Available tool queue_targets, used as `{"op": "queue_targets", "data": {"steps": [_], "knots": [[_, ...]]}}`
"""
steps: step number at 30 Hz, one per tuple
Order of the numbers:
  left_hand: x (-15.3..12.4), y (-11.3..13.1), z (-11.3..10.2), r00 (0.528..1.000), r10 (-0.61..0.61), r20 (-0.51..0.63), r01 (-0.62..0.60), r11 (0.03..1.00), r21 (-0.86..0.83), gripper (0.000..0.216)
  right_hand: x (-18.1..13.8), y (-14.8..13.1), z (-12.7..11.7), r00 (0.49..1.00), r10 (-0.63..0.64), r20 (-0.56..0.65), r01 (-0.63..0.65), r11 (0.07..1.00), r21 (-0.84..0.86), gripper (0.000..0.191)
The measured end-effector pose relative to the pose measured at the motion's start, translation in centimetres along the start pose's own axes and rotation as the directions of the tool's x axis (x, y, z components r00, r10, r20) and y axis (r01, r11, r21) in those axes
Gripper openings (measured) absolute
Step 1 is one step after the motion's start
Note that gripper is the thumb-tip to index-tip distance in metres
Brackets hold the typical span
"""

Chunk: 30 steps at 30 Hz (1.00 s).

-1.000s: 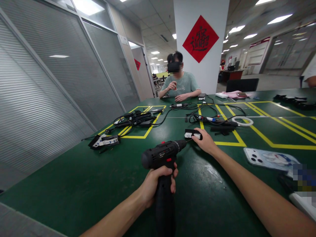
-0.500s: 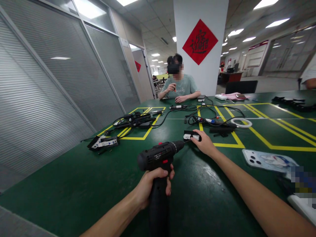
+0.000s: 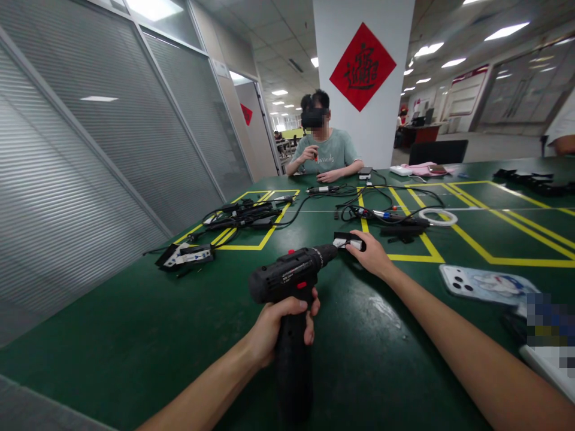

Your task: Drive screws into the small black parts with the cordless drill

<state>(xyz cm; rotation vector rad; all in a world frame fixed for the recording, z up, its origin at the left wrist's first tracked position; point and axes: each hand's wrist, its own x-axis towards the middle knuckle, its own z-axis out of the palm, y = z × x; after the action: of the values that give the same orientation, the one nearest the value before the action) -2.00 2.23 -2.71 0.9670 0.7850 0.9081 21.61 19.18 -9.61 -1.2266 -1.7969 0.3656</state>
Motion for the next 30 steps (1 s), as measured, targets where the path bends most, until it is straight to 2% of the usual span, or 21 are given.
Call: {"op": "queue_targets", "data": {"steps": [18, 21, 23, 26, 30], "knots": [[-0.2, -0.1, -0.1, 0.999, 0.017, -0.033, -0.016, 1.0, 0.013, 0.025, 0.0, -0.1, 0.0, 1.0, 0.02, 0.009, -0.02, 1.0, 0.012, 0.045], [-0.5, 0.3, -0.2, 0.998, 0.055, -0.01, -0.054, 0.996, 0.065, 0.026, 0.0, -0.2, -0.1, 0.998, 0.057, 0.021, -0.058, 0.997, 0.057, 0.044], [-1.1, 1.1, -0.4, 0.994, 0.1, 0.038, -0.105, 0.982, 0.158, 0.028, 0.1, -0.1, -0.3, 0.995, 0.094, 0.026, -0.097, 0.988, 0.12, 0.041], [-2.5, 2.9, -0.2, 0.985, 0.121, 0.122, -0.162, 0.892, 0.422, 0.032, 0.3, 0.5, -0.5, 0.984, 0.18, 0.018, -0.178, 0.946, 0.272, 0.039], [-4.3, 4.1, 1.2, 0.972, 0.136, 0.191, -0.234, 0.617, 0.751, 0.031, 1.0, 1.6, -1.0, 0.931, 0.363, 0.036, -0.32, 0.765, 0.559, 0.044]]}}
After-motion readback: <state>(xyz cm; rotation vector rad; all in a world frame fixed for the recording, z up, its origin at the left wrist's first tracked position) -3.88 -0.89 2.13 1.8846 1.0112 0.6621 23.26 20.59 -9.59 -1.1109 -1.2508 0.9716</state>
